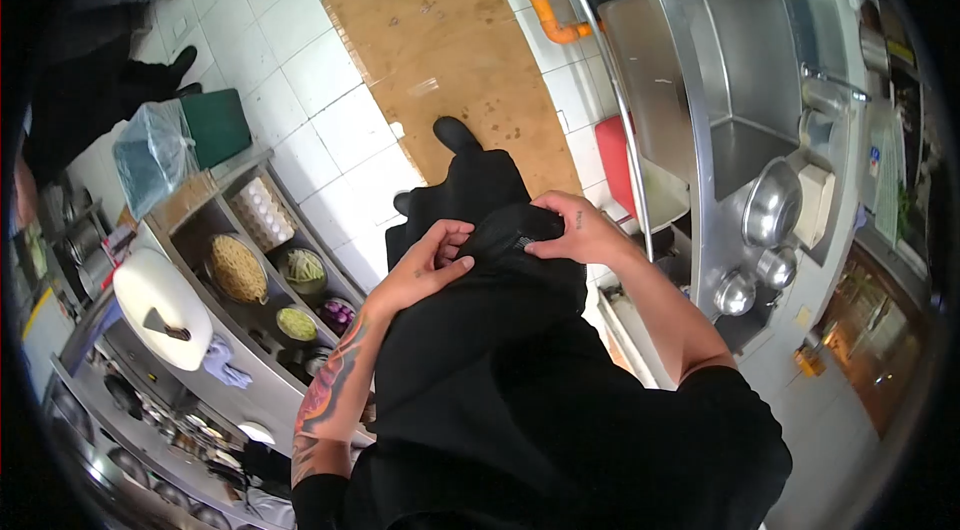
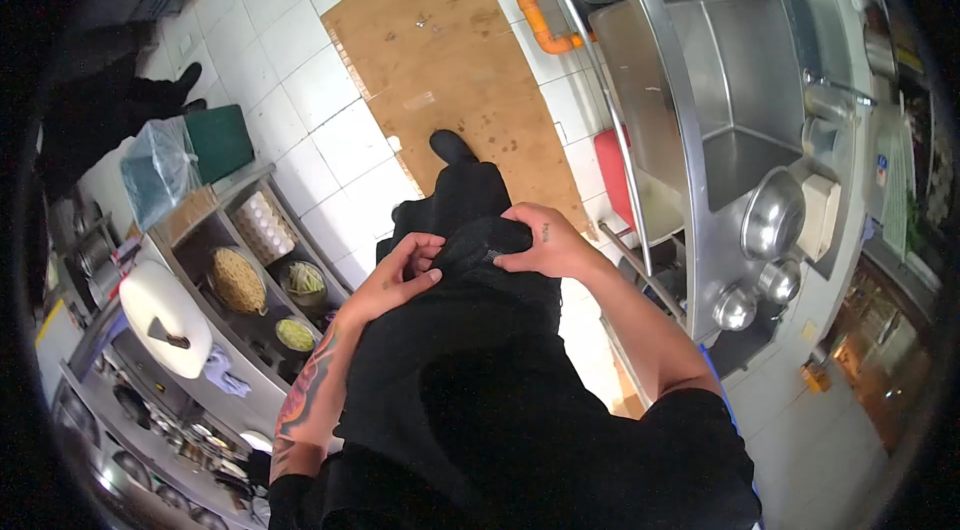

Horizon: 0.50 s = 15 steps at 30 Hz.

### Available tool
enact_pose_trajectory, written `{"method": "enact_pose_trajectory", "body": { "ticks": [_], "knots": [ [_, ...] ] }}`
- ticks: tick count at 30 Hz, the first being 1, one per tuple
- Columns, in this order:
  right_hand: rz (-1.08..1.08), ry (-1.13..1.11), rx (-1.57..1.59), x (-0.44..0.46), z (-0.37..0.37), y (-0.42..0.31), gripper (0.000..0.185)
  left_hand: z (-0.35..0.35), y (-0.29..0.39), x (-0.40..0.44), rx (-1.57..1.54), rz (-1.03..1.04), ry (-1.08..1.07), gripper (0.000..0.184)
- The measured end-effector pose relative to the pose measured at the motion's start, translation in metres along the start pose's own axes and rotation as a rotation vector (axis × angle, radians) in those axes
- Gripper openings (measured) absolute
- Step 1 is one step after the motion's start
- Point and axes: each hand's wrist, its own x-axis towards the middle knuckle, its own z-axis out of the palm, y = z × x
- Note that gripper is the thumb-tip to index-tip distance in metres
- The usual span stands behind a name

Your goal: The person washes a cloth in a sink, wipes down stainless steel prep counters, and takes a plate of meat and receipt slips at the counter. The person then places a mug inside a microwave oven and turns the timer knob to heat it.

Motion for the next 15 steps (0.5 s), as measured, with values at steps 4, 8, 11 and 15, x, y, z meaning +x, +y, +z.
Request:
{"method": "enact_pose_trajectory", "body": {
  "ticks": [4,8,11,15],
  "knots": [
    [-0.026,0.055,-0.284,0.000,0.008,-0.006,0.053,-0.002,0.013,0.014,0.050,-0.153,-0.013,0.037],
    [-0.178,0.096,-0.298,0.001,0.019,0.004,0.058,0.020,0.032,0.044,0.043,-0.260,-0.027,0.050],
    [-0.244,0.126,-0.283,-0.003,0.024,0.006,0.057,0.028,0.033,0.054,0.097,-0.319,-0.081,0.052],
    [-0.191,0.060,-0.200,-0.008,0.019,0.005,0.055,0.031,0.028,0.052,0.084,-0.352,-0.089,0.045]
  ]
}}
